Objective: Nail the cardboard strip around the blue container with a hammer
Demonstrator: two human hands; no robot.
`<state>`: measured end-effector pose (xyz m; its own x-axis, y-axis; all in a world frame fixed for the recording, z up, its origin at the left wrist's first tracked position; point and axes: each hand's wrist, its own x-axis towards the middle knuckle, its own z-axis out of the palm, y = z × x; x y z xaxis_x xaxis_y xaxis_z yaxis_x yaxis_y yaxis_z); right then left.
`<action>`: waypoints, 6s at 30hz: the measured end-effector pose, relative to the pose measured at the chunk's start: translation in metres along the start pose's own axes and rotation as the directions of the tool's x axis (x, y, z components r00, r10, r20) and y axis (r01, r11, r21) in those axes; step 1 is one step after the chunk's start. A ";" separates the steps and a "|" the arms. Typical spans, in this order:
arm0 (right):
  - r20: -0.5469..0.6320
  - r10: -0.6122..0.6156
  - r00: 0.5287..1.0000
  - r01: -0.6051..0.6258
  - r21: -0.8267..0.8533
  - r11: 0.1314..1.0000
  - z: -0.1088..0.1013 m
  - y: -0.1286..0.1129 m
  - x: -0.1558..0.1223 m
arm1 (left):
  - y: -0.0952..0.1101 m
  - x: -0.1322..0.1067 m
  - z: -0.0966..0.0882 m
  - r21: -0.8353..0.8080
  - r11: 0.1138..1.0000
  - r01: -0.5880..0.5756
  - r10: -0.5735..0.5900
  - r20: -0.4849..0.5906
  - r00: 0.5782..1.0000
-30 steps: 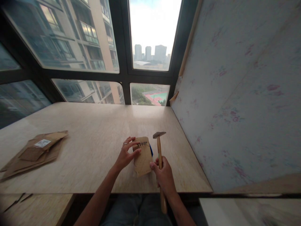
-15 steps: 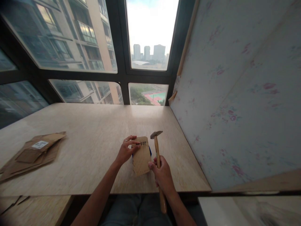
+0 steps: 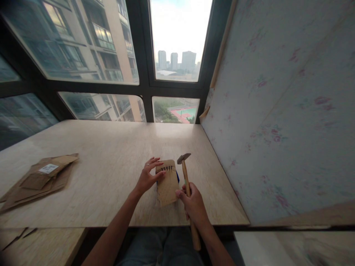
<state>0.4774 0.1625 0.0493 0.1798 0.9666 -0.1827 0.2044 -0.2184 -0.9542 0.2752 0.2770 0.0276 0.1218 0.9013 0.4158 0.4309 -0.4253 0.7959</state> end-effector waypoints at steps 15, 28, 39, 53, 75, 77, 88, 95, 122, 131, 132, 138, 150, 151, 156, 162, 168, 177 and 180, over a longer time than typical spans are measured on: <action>-0.077 -0.035 0.996 0.026 -0.109 0.994 -0.024 -0.019 -0.040 | -0.031 -0.137 -0.123 0.244 0.941 0.233 -0.173 -0.245 0.954; 0.342 0.039 0.939 0.017 -0.159 0.987 0.029 -0.032 -0.068 | -0.063 -0.241 -0.275 0.625 0.458 0.632 -0.267 -0.582 0.768; 0.329 -0.015 0.944 0.022 -0.016 1.000 0.051 -0.033 -0.089 | -0.072 -0.219 -0.288 0.694 0.468 0.548 -0.335 -0.435 0.836; 0.137 0.013 0.990 -0.032 0.143 0.989 0.017 -0.041 -0.076 | 0.004 -0.125 -0.162 -0.206 0.892 0.402 -0.448 -0.298 0.843; 0.018 0.146 0.989 -0.147 0.192 0.970 0.002 -0.002 -0.044 | 0.006 -0.008 -0.017 -0.163 0.982 0.092 -0.098 -0.034 0.995; 0.030 0.147 0.989 -0.150 0.176 0.973 0.003 -0.001 -0.041 | 0.005 -0.007 -0.016 -0.155 0.983 0.098 -0.101 -0.013 0.995; -0.125 0.076 0.989 -0.071 0.050 0.996 0.015 -0.006 -0.029 | -0.001 -0.008 -0.011 -0.114 0.991 0.076 -0.078 -0.014 0.997; -0.120 0.076 0.990 -0.069 0.061 0.996 0.016 -0.002 -0.028 | 0.003 -0.012 -0.006 0.030 0.999 -0.027 0.029 -0.070 0.997; 0.108 0.061 0.992 -0.063 0.009 0.998 -0.003 -0.036 -0.029 | 0.014 -0.008 -0.015 0.330 0.940 -0.087 0.067 0.072 0.995; 0.319 -0.141 0.937 0.222 -0.232 0.947 -0.013 -0.070 -0.028 | 0.013 -0.013 -0.011 0.359 0.927 -0.104 0.096 0.040 0.995; 0.332 -0.136 0.933 0.235 -0.279 0.931 -0.011 -0.070 -0.026 | 0.014 -0.013 -0.011 0.364 0.926 -0.101 0.093 0.039 0.995; 0.341 -0.078 0.937 0.229 -0.427 0.875 -0.003 -0.063 -0.019 | 0.013 -0.014 -0.011 0.369 0.924 -0.100 0.092 0.040 0.995; 0.292 -0.150 0.945 0.273 -0.445 0.853 -0.009 -0.061 -0.012 | 0.008 -0.013 -0.012 0.343 0.932 -0.122 0.122 0.022 0.992; 0.286 -0.165 0.944 0.282 -0.436 0.855 -0.010 -0.063 -0.012 | 0.009 -0.013 -0.012 0.337 0.934 -0.120 0.120 0.021 0.993; 0.270 -0.195 0.943 0.288 -0.368 0.884 -0.015 -0.069 -0.015 | 0.009 -0.013 -0.014 0.303 0.945 -0.123 0.118 0.035 0.992; 0.010 -0.230 0.973 0.206 -0.484 0.851 -0.013 -0.035 -0.003 | 0.006 -0.014 -0.013 0.228 0.964 -0.139 0.133 0.041 0.990; -0.016 0.043 0.999 -0.045 -0.211 0.976 -0.008 -0.006 0.004 | 0.002 -0.015 -0.013 0.193 0.968 -0.160 0.158 0.024 0.987; 0.033 0.037 0.999 -0.038 0.045 0.998 0.001 -0.013 0.010 | -0.006 -0.007 -0.016 0.022 0.988 -0.150 0.151 -0.025 0.988; 0.040 0.011 0.999 -0.012 0.023 1.000 0.001 -0.010 0.013 | -0.004 -0.004 -0.018 0.043 0.989 -0.141 0.141 0.001 0.990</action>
<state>0.4766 0.1771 0.0560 0.1435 0.9687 -0.2023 0.1805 -0.2266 -0.9571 0.2564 0.2734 0.0307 0.1818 0.8324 0.5235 0.4474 -0.5441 0.7098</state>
